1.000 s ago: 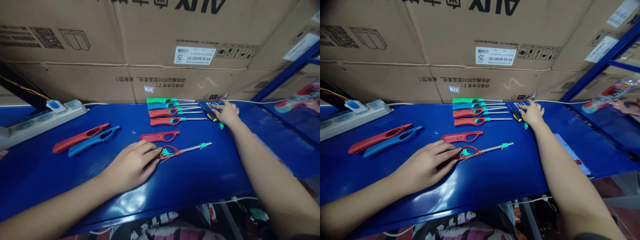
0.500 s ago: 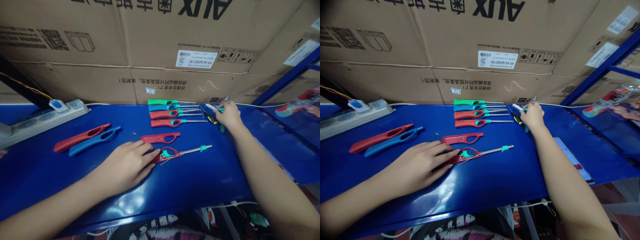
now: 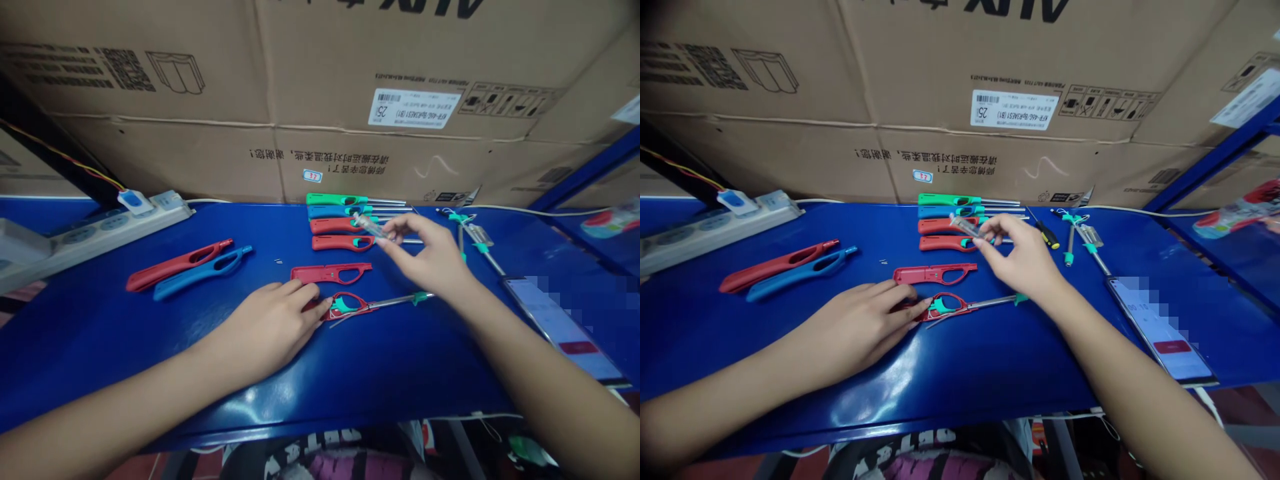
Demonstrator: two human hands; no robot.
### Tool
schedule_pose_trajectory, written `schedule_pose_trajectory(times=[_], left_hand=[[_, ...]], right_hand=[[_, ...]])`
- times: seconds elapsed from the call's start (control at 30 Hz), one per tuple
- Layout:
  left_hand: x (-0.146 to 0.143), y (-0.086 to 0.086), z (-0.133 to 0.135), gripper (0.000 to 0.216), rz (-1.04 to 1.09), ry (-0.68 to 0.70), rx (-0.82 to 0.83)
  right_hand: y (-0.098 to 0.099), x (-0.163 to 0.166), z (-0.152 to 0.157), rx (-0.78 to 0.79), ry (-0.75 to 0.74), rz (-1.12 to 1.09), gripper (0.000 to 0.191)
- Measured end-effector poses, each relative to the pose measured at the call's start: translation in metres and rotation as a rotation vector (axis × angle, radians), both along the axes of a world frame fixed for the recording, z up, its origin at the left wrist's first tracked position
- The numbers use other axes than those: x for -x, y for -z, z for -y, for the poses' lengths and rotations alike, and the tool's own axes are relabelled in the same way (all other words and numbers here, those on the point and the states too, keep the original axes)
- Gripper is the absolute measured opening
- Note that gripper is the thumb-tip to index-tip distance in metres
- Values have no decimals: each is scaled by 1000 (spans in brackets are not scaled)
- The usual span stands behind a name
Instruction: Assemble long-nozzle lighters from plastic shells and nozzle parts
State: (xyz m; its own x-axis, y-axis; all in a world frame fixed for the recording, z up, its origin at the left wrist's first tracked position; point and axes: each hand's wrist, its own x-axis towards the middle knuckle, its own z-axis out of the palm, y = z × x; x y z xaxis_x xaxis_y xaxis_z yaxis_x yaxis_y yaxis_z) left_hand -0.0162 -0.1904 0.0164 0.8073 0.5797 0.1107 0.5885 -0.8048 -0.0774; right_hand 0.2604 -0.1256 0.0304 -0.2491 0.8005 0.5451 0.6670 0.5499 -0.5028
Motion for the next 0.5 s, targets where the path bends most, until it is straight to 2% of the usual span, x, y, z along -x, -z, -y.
schedule_pose_trajectory(times=[0.1,0.23,0.37,0.5], left_hand=[[-3,2,5,31,-58,18,-85],[-5,4,10,34,-84,10,-125],[-1,3,5,32,38,-37,-9],[4,-4,-3,45,350,-165,176]], right_hand=[[3,13,10,-41,-119,101,5],[8,17,14,-52,-179,187,7],[9,15,15,-19,-250,192,8],[8,20,22,0,-347,149,8]])
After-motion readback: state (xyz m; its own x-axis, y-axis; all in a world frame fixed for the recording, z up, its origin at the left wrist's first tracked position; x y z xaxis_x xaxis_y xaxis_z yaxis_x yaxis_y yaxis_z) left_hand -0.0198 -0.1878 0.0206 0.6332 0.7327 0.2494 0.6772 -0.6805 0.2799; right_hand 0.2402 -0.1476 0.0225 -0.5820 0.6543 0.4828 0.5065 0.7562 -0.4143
